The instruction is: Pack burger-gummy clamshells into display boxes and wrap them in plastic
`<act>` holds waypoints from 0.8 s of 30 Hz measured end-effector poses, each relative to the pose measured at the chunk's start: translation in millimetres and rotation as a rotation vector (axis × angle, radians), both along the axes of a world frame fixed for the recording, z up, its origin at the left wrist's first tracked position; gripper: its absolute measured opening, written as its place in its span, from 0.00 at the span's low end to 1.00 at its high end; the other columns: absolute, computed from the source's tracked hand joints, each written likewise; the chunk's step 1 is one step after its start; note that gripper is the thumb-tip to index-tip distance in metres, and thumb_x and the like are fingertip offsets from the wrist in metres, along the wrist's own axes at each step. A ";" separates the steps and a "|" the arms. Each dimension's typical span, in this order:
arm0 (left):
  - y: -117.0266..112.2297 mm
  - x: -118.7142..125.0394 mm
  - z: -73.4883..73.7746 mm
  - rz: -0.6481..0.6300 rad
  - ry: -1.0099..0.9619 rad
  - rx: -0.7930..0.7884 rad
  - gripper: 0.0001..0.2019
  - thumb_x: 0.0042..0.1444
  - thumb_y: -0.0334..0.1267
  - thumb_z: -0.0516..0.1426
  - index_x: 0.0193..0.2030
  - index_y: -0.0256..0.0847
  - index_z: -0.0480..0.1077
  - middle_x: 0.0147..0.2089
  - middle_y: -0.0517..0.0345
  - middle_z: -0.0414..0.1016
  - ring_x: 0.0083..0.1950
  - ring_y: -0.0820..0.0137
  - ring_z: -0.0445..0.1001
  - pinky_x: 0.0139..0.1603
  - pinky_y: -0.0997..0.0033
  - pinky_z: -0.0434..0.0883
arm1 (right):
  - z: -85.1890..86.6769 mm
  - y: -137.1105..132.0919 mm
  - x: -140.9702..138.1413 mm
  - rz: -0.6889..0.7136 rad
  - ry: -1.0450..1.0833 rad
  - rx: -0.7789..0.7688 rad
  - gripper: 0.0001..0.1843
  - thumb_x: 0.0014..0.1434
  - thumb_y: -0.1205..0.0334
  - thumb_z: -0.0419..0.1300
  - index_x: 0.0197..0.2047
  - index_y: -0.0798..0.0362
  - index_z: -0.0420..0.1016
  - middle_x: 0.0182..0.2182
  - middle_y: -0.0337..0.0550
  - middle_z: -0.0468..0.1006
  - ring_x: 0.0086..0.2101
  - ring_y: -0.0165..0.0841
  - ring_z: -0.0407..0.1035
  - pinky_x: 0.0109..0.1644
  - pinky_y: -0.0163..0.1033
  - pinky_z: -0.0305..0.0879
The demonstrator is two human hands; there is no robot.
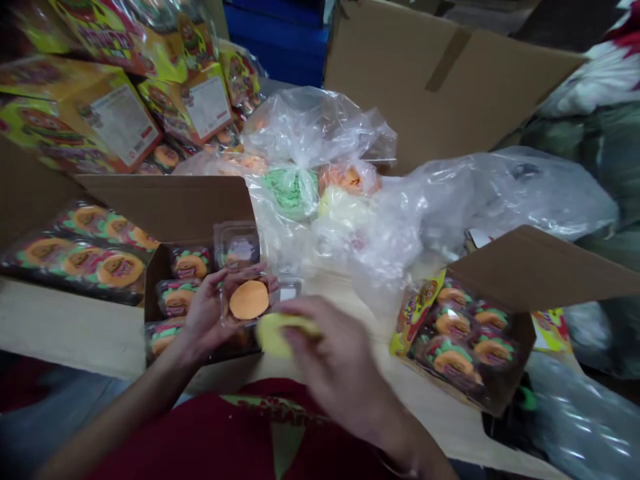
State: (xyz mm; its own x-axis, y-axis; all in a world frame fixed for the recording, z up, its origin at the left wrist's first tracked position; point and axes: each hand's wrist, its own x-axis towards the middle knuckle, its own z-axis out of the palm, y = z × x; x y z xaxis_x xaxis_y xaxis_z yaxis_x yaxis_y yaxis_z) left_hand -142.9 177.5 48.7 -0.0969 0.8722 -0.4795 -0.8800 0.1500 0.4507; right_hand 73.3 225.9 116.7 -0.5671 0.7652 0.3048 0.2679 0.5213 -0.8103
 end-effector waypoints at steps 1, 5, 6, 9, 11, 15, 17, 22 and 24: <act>0.1 0.5 -0.3 0.006 0.010 -0.003 0.22 0.60 0.41 0.48 0.53 0.27 0.72 0.43 0.40 0.80 0.46 0.56 0.79 0.46 0.59 0.76 | -7.2 -4.0 -21.0 0.176 0.005 -0.075 0.12 0.62 0.63 0.59 0.49 0.43 0.74 0.41 0.41 0.79 0.38 0.33 0.75 0.38 0.38 0.73; -1.3 -1.3 -4.8 0.048 0.006 -0.039 0.17 0.58 0.40 0.52 0.45 0.31 0.75 0.33 0.49 0.80 0.31 0.64 0.79 0.35 0.67 0.77 | -38.5 8.7 -83.5 0.338 0.110 -0.275 0.12 0.61 0.69 0.57 0.48 0.51 0.72 0.45 0.41 0.78 0.45 0.32 0.73 0.50 0.40 0.70; -1.7 -2.2 -5.9 0.055 -0.001 -0.043 0.16 0.58 0.40 0.53 0.44 0.32 0.75 0.30 0.52 0.79 0.28 0.65 0.78 0.32 0.69 0.76 | -44.3 13.4 -90.4 0.330 0.111 -0.296 0.12 0.61 0.69 0.57 0.48 0.52 0.72 0.45 0.42 0.78 0.45 0.32 0.73 0.51 0.40 0.69; -1.7 -2.8 -6.8 0.038 -0.010 -0.034 0.15 0.57 0.39 0.54 0.46 0.32 0.75 0.30 0.53 0.79 0.28 0.65 0.78 0.31 0.70 0.75 | -53.6 20.2 -93.5 0.335 0.076 -0.284 0.13 0.60 0.71 0.56 0.47 0.51 0.72 0.45 0.42 0.78 0.46 0.33 0.72 0.52 0.42 0.68; -0.5 -1.2 -5.1 0.015 -0.007 -0.023 0.18 0.57 0.39 0.53 0.49 0.31 0.75 0.34 0.50 0.81 0.33 0.62 0.80 0.35 0.67 0.76 | -56.3 18.7 -89.4 0.341 0.029 -0.236 0.14 0.59 0.72 0.56 0.48 0.50 0.71 0.46 0.42 0.78 0.47 0.34 0.72 0.53 0.43 0.68; 1.8 1.2 -2.5 0.001 -0.001 -0.002 0.22 0.58 0.40 0.50 0.53 0.29 0.73 0.42 0.45 0.81 0.45 0.55 0.79 0.47 0.59 0.76 | -66.1 7.1 -93.0 0.297 -0.085 -0.008 0.15 0.61 0.72 0.53 0.50 0.51 0.70 0.47 0.45 0.78 0.47 0.37 0.72 0.52 0.46 0.70; 1.6 0.3 -2.7 0.016 -0.006 0.004 0.22 0.58 0.40 0.50 0.53 0.28 0.73 0.42 0.45 0.81 0.47 0.55 0.79 0.48 0.60 0.76 | -72.0 -0.8 -99.0 0.212 -0.127 0.185 0.15 0.63 0.71 0.51 0.52 0.54 0.70 0.47 0.51 0.77 0.48 0.40 0.70 0.53 0.49 0.69; -3.5 -4.7 -1.6 0.056 -0.012 -0.018 0.22 0.59 0.40 0.50 0.53 0.27 0.73 0.45 0.41 0.80 0.47 0.57 0.79 0.45 0.64 0.78 | -62.8 0.6 -64.3 0.029 0.073 0.605 0.21 0.61 0.63 0.60 0.57 0.47 0.66 0.49 0.48 0.72 0.52 0.41 0.67 0.57 0.50 0.68; -7.4 -6.9 -0.8 0.017 -0.019 0.010 0.25 0.59 0.43 0.52 0.59 0.28 0.70 0.49 0.39 0.79 0.51 0.52 0.77 0.48 0.57 0.77 | -50.9 20.3 -25.9 -0.278 0.123 0.774 0.29 0.57 0.63 0.64 0.60 0.41 0.64 0.53 0.45 0.68 0.55 0.42 0.64 0.59 0.51 0.65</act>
State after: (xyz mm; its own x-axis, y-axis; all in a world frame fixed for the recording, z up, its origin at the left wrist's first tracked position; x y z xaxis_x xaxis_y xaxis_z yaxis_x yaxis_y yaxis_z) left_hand -149.8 170.1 47.9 -0.1024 0.8754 -0.4724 -0.8907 0.1308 0.4354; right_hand 47.5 246.2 65.8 -0.3162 0.4214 0.8500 0.4022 0.8710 -0.2822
